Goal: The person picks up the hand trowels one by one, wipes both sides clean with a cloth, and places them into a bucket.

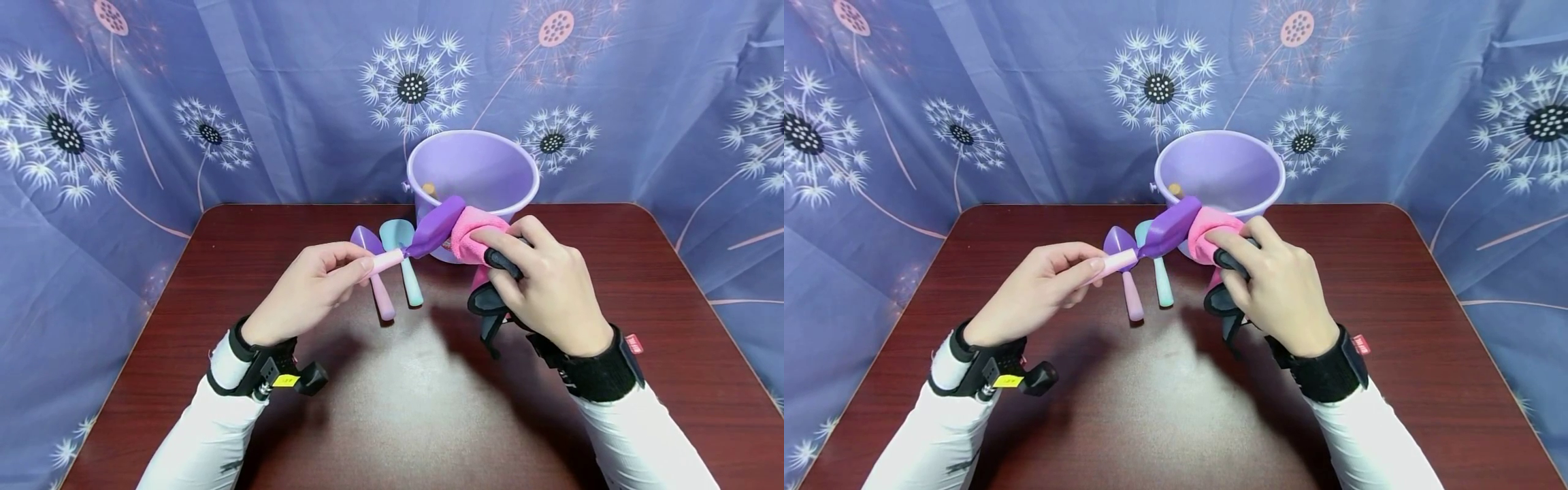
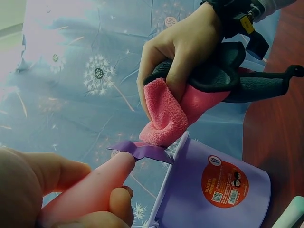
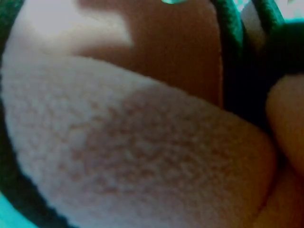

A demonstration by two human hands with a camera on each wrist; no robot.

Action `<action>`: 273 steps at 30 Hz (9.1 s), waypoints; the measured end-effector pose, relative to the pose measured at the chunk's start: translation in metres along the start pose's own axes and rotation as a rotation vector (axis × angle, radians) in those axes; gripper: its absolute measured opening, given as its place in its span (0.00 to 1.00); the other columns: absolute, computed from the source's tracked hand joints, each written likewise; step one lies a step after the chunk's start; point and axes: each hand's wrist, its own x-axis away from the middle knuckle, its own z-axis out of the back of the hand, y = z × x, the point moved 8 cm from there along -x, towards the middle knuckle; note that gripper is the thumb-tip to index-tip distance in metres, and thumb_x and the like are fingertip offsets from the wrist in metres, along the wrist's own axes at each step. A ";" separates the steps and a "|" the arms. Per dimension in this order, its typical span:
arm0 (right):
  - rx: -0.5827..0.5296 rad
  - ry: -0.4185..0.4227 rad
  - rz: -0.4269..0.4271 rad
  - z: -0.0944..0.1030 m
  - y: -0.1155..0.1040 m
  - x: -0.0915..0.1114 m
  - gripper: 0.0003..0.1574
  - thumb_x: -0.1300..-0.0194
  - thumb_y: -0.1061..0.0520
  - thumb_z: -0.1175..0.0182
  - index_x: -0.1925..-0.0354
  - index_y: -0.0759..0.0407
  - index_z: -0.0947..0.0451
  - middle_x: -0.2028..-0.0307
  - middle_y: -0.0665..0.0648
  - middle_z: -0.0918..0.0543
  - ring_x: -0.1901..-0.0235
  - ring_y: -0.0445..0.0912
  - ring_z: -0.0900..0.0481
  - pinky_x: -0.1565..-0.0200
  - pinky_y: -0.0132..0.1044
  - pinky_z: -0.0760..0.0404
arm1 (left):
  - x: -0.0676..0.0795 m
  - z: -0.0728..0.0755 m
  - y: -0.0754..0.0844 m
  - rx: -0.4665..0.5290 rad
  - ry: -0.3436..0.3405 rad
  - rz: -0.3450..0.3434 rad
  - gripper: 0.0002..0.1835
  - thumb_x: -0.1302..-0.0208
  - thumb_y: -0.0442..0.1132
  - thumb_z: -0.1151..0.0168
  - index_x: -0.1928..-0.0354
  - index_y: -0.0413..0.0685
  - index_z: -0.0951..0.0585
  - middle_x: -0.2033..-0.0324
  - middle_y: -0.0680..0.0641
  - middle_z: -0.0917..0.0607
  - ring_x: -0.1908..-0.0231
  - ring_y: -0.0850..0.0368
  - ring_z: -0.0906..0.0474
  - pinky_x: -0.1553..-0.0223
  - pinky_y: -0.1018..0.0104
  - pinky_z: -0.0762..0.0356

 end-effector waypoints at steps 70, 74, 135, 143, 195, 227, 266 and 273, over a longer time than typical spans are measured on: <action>-0.128 -0.287 0.201 -0.035 -0.039 0.009 0.29 0.42 0.62 0.41 0.43 0.45 0.16 0.63 0.48 0.28 0.80 0.39 0.38 0.78 0.34 0.36 | -0.003 0.018 0.017 -0.339 0.178 -0.113 0.08 0.24 0.46 0.35 0.53 0.52 0.13 0.67 0.53 0.17 0.67 0.55 0.26 0.66 0.59 0.28; -0.124 -0.316 0.190 -0.036 -0.038 0.008 0.28 0.41 0.62 0.42 0.44 0.44 0.16 0.63 0.47 0.29 0.80 0.38 0.39 0.78 0.34 0.37 | -0.008 0.021 0.026 -0.376 0.177 -0.128 0.11 0.23 0.49 0.35 0.52 0.52 0.13 0.66 0.54 0.15 0.65 0.56 0.24 0.62 0.57 0.25; -0.152 -0.448 0.171 -0.050 -0.033 0.017 0.25 0.37 0.61 0.31 0.42 0.44 0.17 0.62 0.48 0.29 0.80 0.38 0.35 0.77 0.33 0.31 | -0.205 -0.069 0.071 -1.160 -0.040 -0.024 0.12 0.24 0.47 0.36 0.50 0.48 0.14 0.48 0.50 0.13 0.48 0.54 0.17 0.44 0.52 0.18; -0.154 -0.461 0.163 -0.050 -0.034 0.017 0.26 0.38 0.61 0.30 0.42 0.44 0.17 0.62 0.47 0.29 0.79 0.37 0.34 0.77 0.34 0.30 | -0.216 -0.082 0.062 -1.279 -0.061 -0.052 0.11 0.26 0.43 0.41 0.52 0.51 0.12 0.52 0.49 0.10 0.47 0.47 0.15 0.46 0.48 0.17; -0.143 -0.490 0.169 -0.052 -0.034 0.017 0.29 0.39 0.61 0.28 0.40 0.44 0.17 0.61 0.48 0.28 0.79 0.38 0.33 0.76 0.35 0.28 | -0.197 -0.062 0.069 -1.176 -0.172 -0.059 0.25 0.23 0.66 0.45 0.62 0.54 0.15 0.64 0.55 0.12 0.53 0.55 0.16 0.46 0.51 0.21; -0.154 -0.481 0.173 -0.053 -0.035 0.017 0.27 0.39 0.61 0.28 0.42 0.45 0.16 0.61 0.47 0.29 0.79 0.37 0.34 0.76 0.34 0.30 | -0.106 0.022 0.037 -0.822 0.159 -0.050 0.29 0.20 0.57 0.45 0.34 0.41 0.22 0.44 0.42 0.17 0.48 0.46 0.19 0.43 0.47 0.22; -0.160 -0.467 0.185 -0.048 -0.035 0.016 0.25 0.38 0.61 0.30 0.43 0.45 0.17 0.60 0.48 0.28 0.80 0.38 0.34 0.76 0.35 0.29 | -0.066 -0.036 -0.129 -0.915 0.083 0.423 0.31 0.34 0.70 0.39 0.81 0.54 0.18 0.71 0.42 0.15 0.64 0.42 0.13 0.66 0.44 0.16; -0.160 -0.473 0.187 -0.049 -0.036 0.016 0.25 0.38 0.61 0.30 0.43 0.45 0.17 0.60 0.48 0.28 0.80 0.38 0.34 0.76 0.35 0.28 | -0.063 -0.029 -0.130 -0.893 0.094 0.416 0.22 0.36 0.58 0.37 0.81 0.52 0.19 0.72 0.43 0.16 0.67 0.44 0.14 0.67 0.45 0.17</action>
